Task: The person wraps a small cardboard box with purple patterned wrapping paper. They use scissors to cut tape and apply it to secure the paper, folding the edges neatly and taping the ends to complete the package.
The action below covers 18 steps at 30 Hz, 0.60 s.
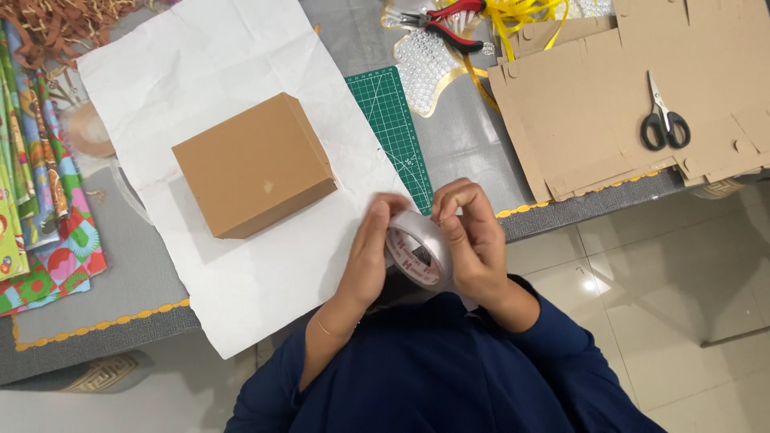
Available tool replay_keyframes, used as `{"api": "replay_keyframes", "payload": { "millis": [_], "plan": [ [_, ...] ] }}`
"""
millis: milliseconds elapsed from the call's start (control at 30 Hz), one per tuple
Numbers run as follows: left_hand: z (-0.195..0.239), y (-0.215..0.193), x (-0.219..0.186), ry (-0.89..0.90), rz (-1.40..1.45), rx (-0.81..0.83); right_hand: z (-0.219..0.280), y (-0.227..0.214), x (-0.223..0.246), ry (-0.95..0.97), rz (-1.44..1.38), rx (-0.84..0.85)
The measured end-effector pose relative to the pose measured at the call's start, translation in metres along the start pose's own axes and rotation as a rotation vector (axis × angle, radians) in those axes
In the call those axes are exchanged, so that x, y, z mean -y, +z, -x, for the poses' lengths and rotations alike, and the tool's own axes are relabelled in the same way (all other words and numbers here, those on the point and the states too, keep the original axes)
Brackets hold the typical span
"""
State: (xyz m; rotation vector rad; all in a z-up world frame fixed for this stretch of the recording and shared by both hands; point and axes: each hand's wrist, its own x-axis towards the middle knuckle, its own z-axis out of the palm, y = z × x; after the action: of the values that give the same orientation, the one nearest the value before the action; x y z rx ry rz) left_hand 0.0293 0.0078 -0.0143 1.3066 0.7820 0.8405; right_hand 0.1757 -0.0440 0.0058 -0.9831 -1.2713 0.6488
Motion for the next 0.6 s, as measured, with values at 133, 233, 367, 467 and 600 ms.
{"api": "replay_keyframes", "payload": {
  "millis": [133, 233, 367, 467, 600],
  "plan": [
    [0.007, -0.001, -0.03, 0.384, -0.195, -0.063, -0.003, 0.001, 0.012, -0.07, 0.257, -0.033],
    [0.007, 0.005, -0.037, 0.445, -0.285, -0.058, -0.003, 0.001, 0.012, -0.139, 0.384, -0.05],
    [0.004, 0.009, -0.04, 0.469, -0.323, -0.083, -0.002, 0.0, 0.009, -0.175, 0.471, -0.082],
    [0.003, 0.012, -0.045, 0.487, -0.336, -0.066, 0.006, -0.011, -0.002, -0.133, 0.418, -0.096],
    [0.001, 0.007, -0.04, 0.517, -0.366, -0.054, -0.008, -0.068, -0.006, -0.067, 0.495, -0.279]
  ]
}}
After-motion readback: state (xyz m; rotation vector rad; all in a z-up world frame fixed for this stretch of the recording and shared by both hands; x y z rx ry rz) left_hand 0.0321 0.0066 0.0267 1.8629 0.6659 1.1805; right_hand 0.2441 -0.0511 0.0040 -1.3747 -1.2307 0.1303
